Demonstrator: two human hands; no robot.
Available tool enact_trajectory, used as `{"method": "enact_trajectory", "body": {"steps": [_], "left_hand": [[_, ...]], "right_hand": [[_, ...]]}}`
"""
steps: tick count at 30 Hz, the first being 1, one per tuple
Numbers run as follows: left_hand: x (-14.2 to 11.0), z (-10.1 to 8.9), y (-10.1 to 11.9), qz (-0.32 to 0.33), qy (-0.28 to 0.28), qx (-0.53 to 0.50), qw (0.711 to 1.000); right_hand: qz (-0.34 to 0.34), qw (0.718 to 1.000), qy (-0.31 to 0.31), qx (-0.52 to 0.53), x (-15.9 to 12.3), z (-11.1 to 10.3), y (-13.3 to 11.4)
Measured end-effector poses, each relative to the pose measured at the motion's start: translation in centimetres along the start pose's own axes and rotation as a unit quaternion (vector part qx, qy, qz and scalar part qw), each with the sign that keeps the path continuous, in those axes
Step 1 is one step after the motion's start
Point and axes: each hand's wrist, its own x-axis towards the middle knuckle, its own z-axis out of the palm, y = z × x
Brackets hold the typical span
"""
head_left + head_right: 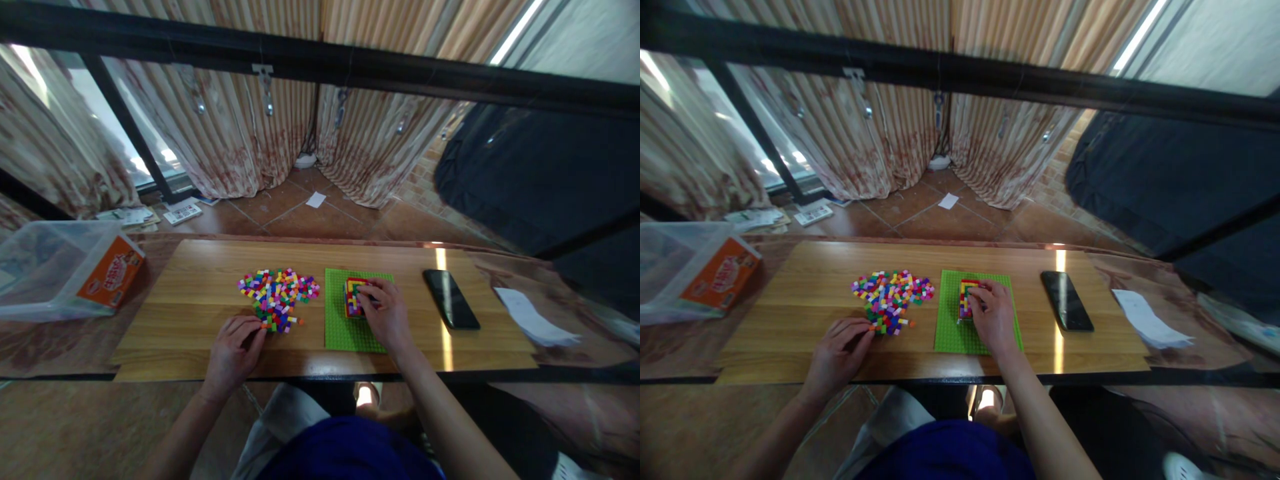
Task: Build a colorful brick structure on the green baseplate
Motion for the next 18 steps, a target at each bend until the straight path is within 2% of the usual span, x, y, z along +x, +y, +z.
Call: {"method": "enact_trajectory", "body": {"steps": [18], "left_hand": [[0.11, -0.11, 0.26, -0.008, -0.004, -0.002, 1.0]], "right_hand": [[-0.021, 0.998, -0.001, -0.057, 0.04, 0.43, -0.32]]}}
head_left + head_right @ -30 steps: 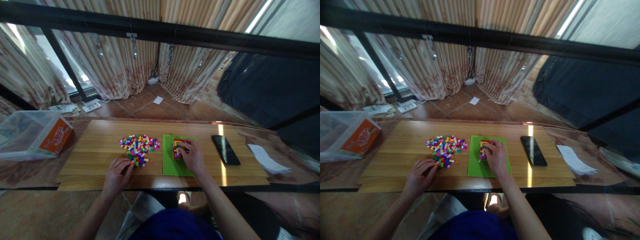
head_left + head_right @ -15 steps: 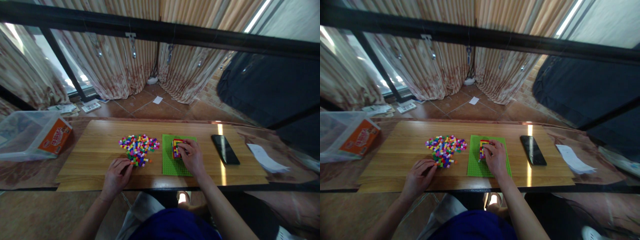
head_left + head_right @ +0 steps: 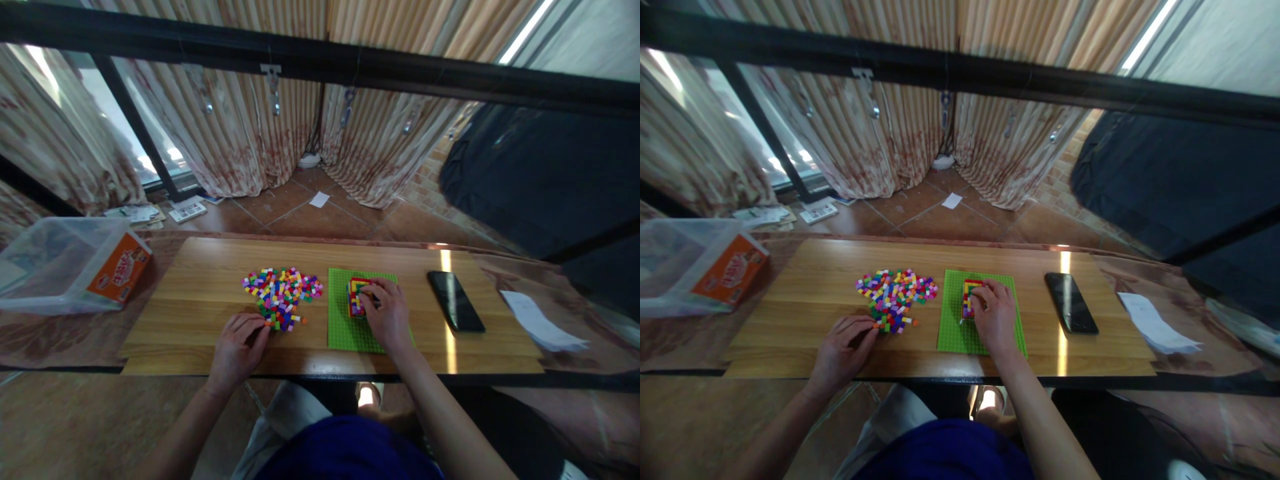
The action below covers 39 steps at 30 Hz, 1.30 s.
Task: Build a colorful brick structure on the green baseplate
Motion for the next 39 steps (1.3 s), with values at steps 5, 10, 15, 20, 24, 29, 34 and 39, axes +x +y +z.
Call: {"method": "enact_trajectory", "body": {"steps": [5, 10, 15, 20, 24, 29, 34, 39], "left_hand": [[0.0, 0.0, 0.1, -0.015, 0.001, -0.009, 1.0], [0.0, 0.0, 0.3, -0.026, 0.0, -0.011, 1.0], [-0.3, 0.2, 0.0, -0.025, -0.002, -0.018, 1.0], [-0.5, 0.2, 0.0, -0.039, -0.005, -0.027, 0.999], [-0.4, 0.1, 0.1, -0.043, -0.012, -0.027, 0.999], [-0.5, 0.1, 0.1, -0.052, -0.017, -0.036, 0.998], [-0.5, 0.2, 0.1, -0.059, -0.022, -0.041, 0.997], [-0.5, 0.2, 0.1, -0.06, -0.018, -0.039, 0.997]], "right_hand": [[-0.024, 1.0, -0.006, -0.009, 0.1, -0.2, -0.1], [-0.034, 0.999, -0.001, 0.004, 0.1, -0.5, -1.7], [-0.082, 0.991, -0.094, 0.057, -0.9, 2.0, -6.2], [-0.083, 0.98, -0.174, 0.05, -1.6, 5.0, -8.6], [-0.094, 0.978, -0.174, 0.065, -1.2, 5.7, -9.0], [-0.115, 0.973, -0.188, 0.075, 0.0, 6.8, -10.4], [-0.136, 0.964, -0.224, 0.048, 1.1, 8.6, -12.0], [-0.135, 0.957, -0.256, -0.003, 1.7, 9.7, -12.7]]}}
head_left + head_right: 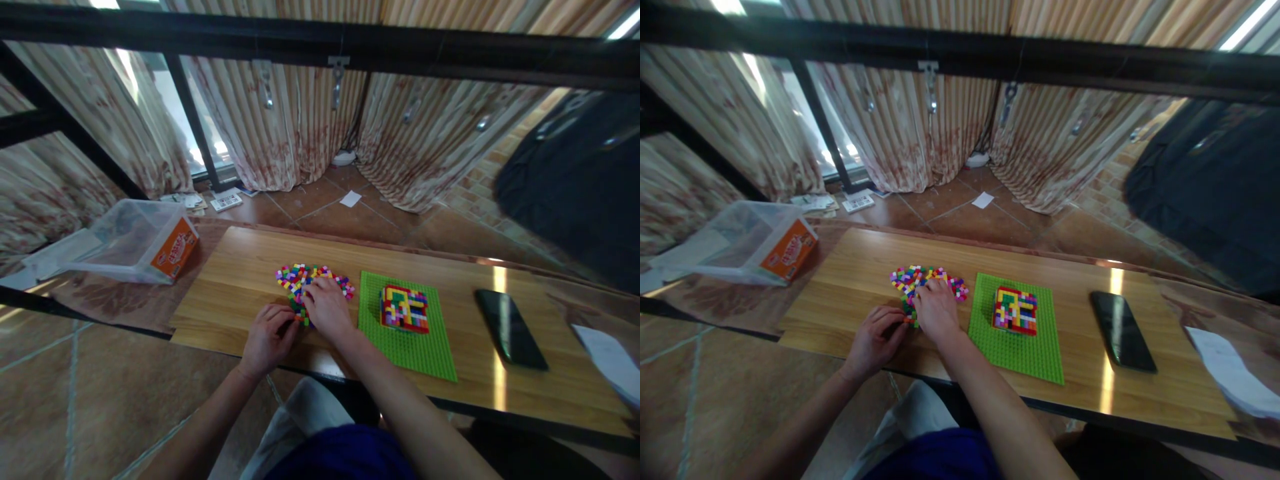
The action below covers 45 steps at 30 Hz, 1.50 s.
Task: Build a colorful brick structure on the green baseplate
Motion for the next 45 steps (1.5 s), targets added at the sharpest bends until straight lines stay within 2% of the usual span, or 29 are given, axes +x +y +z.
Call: {"method": "enact_trajectory", "body": {"steps": [10, 14, 18, 21, 24, 28, 33, 45], "left_hand": [[0.1, 0.0, 0.0, -0.003, -0.009, 0.002, 1.0], [0.2, -0.1, 0.0, 0.011, -0.006, 0.01, 1.0], [0.3, -0.2, -0.1, 0.021, -0.004, 0.017, 1.0], [0.3, -0.2, -0.1, 0.027, 0.0, 0.021, 0.999], [0.4, -0.1, -0.3, 0.032, 0.005, 0.025, 0.999], [0.4, 0.1, -0.5, 0.048, 0.011, 0.038, 0.998], [0.6, 0.0, -0.4, 0.062, 0.015, 0.053, 0.997], [0.6, -0.2, -0.4, 0.056, 0.011, 0.05, 0.997]], "right_hand": [[0.018, 1.0, 0.015, 0.019, -0.3, 0.0, -0.2], [0.023, 0.996, 0.059, 0.068, -1.1, -0.8, -0.5], [0.039, 0.983, 0.124, 0.131, -3.6, -3.0, 0.0], [0.062, 0.969, 0.195, 0.139, -6.5, -4.8, 1.8], [0.107, 0.953, 0.261, 0.111, -9.0, -6.1, 4.8], [0.163, 0.934, 0.312, 0.069, -10.5, -6.8, 8.6], [0.182, 0.929, 0.321, 0.039, -10.1, -6.4, 10.5], [0.212, 0.921, 0.319, 0.074, -9.5, -5.9, 11.0]]}}
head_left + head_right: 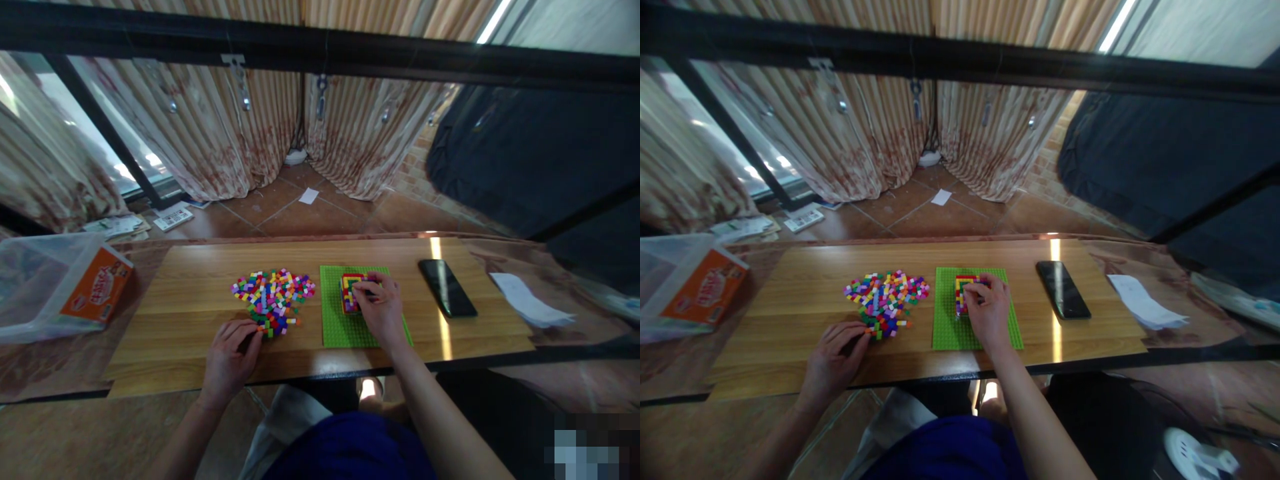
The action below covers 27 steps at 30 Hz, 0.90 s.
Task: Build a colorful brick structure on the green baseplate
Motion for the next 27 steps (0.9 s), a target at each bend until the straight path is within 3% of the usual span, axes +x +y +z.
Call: {"method": "enact_trajectory", "body": {"steps": [13, 22, 27], "left_hand": [[-0.1, 0.2, -0.2, -0.001, 0.003, -0.001, 1.0], [-0.1, 0.2, -0.2, 0.006, 0.01, -0.006, 1.0], [-0.3, 0.3, -0.1, -0.011, 0.005, -0.012, 1.0]], "right_hand": [[0.059, 0.997, 0.014, 0.037, 0.3, 0.3, -1.0], [0.032, 0.999, -0.01, 0.022, 0.1, 0.0, -0.4], [-0.035, 0.999, 0.01, -0.016, -0.1, -0.3, -1.9]]}}
